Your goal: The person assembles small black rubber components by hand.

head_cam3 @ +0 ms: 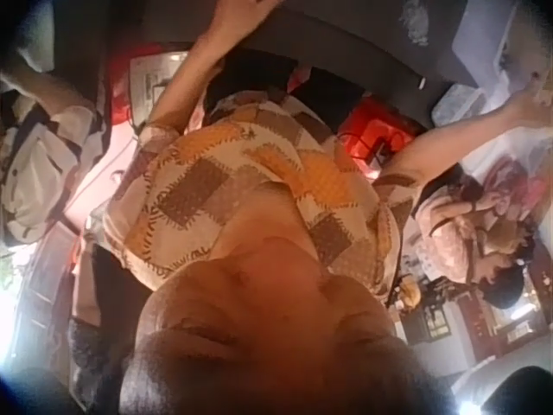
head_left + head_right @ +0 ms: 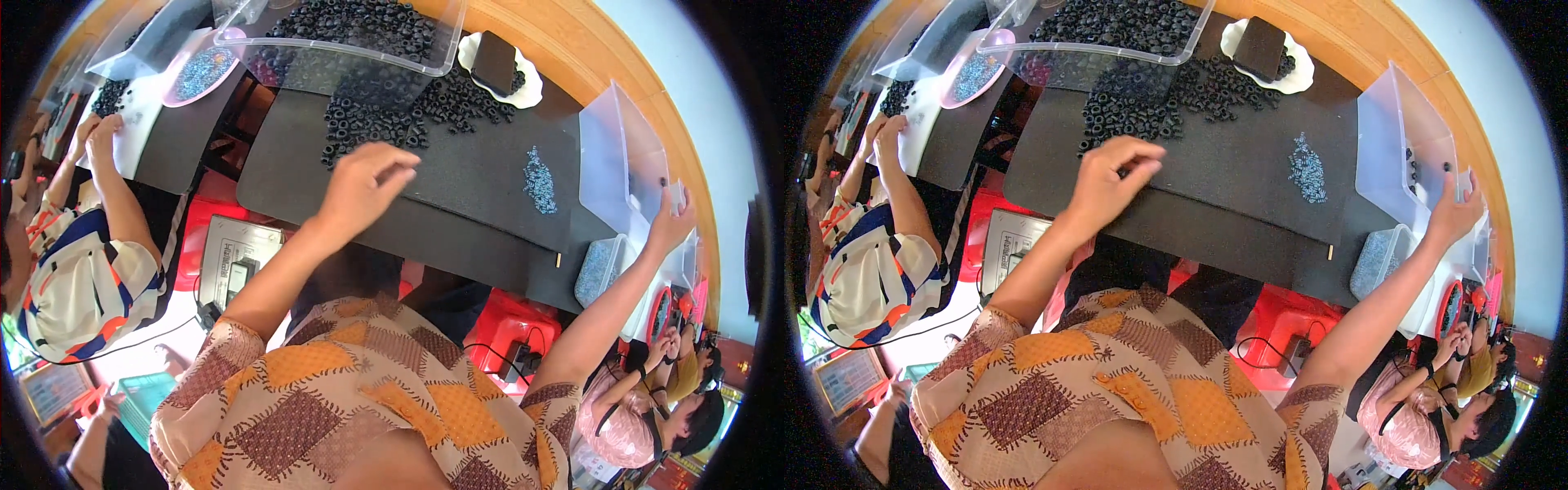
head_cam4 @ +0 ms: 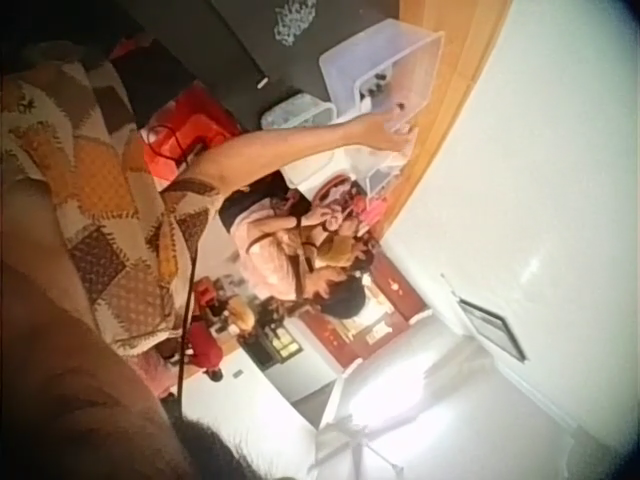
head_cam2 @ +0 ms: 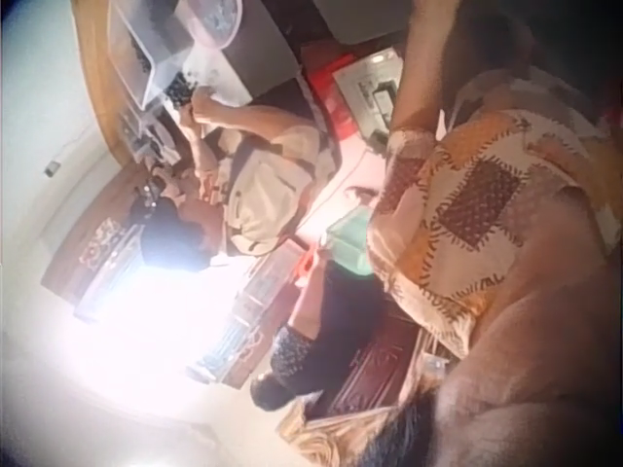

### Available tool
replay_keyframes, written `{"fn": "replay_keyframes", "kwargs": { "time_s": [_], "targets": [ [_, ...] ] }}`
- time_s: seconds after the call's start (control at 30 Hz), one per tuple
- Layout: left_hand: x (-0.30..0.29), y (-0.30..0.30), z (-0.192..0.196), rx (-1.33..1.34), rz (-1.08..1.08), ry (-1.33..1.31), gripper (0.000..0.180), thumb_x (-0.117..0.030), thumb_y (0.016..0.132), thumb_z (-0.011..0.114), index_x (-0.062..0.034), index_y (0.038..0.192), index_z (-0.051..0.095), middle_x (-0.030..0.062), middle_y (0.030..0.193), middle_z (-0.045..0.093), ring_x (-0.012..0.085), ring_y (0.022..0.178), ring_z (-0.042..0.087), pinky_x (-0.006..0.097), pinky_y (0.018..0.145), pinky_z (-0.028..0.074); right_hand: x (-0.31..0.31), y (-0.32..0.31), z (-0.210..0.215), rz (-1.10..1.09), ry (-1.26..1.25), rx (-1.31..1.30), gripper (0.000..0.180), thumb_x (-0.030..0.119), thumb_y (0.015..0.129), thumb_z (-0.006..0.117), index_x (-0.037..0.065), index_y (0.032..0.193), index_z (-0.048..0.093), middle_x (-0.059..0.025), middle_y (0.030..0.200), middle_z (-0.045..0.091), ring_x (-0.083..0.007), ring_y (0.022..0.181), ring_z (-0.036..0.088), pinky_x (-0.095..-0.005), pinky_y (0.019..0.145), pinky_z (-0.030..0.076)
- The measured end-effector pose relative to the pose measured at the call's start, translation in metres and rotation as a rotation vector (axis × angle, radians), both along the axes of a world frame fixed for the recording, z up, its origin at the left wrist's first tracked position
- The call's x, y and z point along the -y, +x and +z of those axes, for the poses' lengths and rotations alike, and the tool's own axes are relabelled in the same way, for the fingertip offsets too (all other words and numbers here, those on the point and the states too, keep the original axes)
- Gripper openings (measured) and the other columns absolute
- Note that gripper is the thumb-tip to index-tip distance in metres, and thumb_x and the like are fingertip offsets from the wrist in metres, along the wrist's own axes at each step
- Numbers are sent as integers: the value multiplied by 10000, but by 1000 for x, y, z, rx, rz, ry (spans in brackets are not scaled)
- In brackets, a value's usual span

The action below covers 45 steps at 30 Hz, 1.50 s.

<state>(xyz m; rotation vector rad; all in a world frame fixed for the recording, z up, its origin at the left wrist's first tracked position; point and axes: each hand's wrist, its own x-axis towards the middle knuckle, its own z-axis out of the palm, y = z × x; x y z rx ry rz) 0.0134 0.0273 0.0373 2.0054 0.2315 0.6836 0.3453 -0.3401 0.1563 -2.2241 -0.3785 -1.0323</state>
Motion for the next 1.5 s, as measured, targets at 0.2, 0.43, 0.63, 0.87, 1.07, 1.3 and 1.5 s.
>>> {"fn": "replay_keyframes", "kwargs": {
  "time_s": [0.2,0.43,0.63,0.87,1.07,1.3,1.5],
  "targets": [
    [-26,27,-1,-33,140,392,280,-175,719,800,-64,940,669,86,869,633,303,883,581,388,789,486,-83,-87,-64,224,-245,232,204,127,856,707,49,1043,693,-111,1055,677,-264,1023,630,-358,906,484],
    [-34,47,-4,-128,7,561,239,-150,740,787,-31,912,671,75,928,655,284,901,589,383,790,492,-103,-147,-130,413,18,-130,45,11,851,667,3,895,662,-121,875,653,-251,822,648,-334,764,508],
    [-26,47,-1,36,33,565,212,-113,743,785,-26,904,679,64,924,672,258,892,609,352,801,498,-91,-132,-128,427,-132,-144,73,57,837,696,21,894,668,-108,847,642,-284,803,622,-367,739,493],
    [28,38,-13,-78,-388,-868,183,-60,905,677,-41,1083,640,88,1064,693,138,938,670,261,807,540,-135,-116,-129,411,-451,-163,90,142,784,739,75,832,703,-97,793,580,-317,810,600,-431,724,472],
    [30,31,-29,-33,-557,-1315,293,-3,911,635,-41,1199,595,123,1207,635,234,1104,644,318,931,546,-136,-107,-123,407,-482,-299,45,112,789,715,84,808,686,-86,865,593,-320,869,590,-446,734,476],
    [26,27,-30,-85,-610,-1341,329,-19,898,659,-70,1214,583,110,1226,627,213,1080,652,288,883,553,-139,-114,-125,472,-429,-48,84,91,805,704,52,854,648,-88,887,605,-294,839,589,-417,734,473],
    [25,29,-35,17,-670,-1359,316,-16,909,645,-106,1209,598,111,1251,617,190,1042,657,256,840,553,-145,-176,-120,672,91,-532,58,-12,852,656,32,891,651,-51,873,650,-122,749,603,-243,693,470]
  ]
}}
